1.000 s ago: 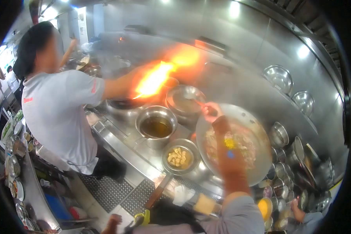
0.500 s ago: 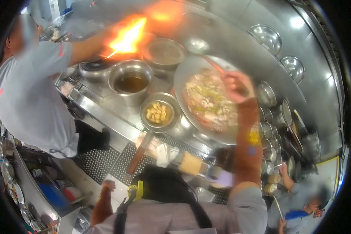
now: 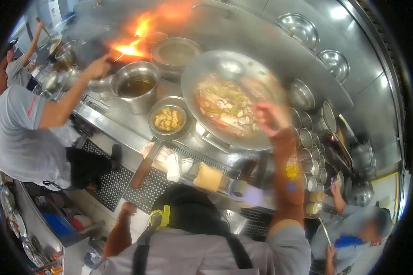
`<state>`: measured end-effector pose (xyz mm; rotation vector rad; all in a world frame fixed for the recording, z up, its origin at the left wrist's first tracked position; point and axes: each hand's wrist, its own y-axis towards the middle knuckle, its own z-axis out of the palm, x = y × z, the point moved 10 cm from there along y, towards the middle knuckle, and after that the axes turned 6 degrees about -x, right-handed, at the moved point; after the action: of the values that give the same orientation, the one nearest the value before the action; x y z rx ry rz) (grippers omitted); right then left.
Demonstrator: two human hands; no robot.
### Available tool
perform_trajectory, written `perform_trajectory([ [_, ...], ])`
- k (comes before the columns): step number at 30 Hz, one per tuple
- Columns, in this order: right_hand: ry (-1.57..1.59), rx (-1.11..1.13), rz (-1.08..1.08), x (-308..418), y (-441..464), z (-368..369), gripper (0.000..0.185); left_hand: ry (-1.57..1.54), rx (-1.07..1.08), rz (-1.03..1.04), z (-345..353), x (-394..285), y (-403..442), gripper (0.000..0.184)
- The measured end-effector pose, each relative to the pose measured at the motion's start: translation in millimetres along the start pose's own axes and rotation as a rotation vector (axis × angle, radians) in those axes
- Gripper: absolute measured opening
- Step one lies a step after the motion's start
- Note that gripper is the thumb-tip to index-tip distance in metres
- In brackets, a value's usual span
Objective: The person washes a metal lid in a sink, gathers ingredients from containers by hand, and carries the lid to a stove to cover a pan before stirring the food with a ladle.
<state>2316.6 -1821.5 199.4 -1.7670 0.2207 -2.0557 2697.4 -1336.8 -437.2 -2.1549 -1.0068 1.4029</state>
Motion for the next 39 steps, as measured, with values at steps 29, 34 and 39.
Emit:
perform_trajectory([
  [29, 0.091, 0.091, 0.097, -27.9, 36.0, -20.5, 0.019, 0.422, -0.371, 1.518, 24.6, -717.6, -218.1, 0.024],
  [34, 0.06, 0.137, 0.044, -34.3, 39.3, -24.9, 0.024, 0.492, -0.341, 1.486, 41.1, -708.2, -198.8, 0.037],
  [39, -0.029, 0.057, -0.014, -32.1, 29.9, -22.6, 0.026, 0.484, -0.327, 1.513, 42.5, -707.3, -197.3, 0.043],
])
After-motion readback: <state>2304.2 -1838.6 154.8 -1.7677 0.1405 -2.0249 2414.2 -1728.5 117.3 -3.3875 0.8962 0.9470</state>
